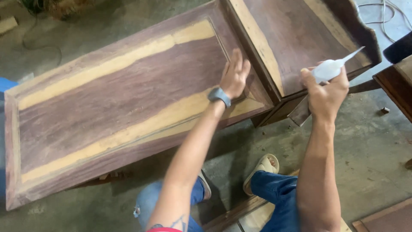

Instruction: Applying wood glue to joints and sanding the surface of a wooden furniture piece in a workshop.

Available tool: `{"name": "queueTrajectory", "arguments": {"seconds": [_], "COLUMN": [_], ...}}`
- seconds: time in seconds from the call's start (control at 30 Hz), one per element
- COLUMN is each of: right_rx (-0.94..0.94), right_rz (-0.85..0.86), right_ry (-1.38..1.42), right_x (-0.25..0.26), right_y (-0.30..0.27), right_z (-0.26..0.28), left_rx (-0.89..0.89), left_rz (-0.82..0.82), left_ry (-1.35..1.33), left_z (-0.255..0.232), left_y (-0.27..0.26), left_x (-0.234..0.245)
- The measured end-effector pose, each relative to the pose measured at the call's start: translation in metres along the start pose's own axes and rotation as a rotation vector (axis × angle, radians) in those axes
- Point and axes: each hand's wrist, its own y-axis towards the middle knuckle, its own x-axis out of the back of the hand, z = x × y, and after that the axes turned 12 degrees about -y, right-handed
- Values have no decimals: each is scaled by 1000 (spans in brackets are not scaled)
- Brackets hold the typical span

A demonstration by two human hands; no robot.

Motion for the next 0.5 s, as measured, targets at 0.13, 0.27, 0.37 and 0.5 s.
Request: {"name": "queueTrajectory", "arguments": {"seconds": [0.13,0.27,0.37,0.5], "right_rx": [-25,2,-10,48], "right_rz": [4,18,22,16], "right_ry": [14,-5,2,-49], "right_x": [-1,2,2,2], "right_y": [1,2,-1,-2], "right_z": [-6,-2,-1,-6], "left_rx": [-147,182,154,40], "left_rz": [-169,-12,191,442], "left_ry": [146,656,674,629], "left_z": [46,20,-46,-27], "left_y": [14,-20,-53,-51], "left_x": [49,67,45,36]}}
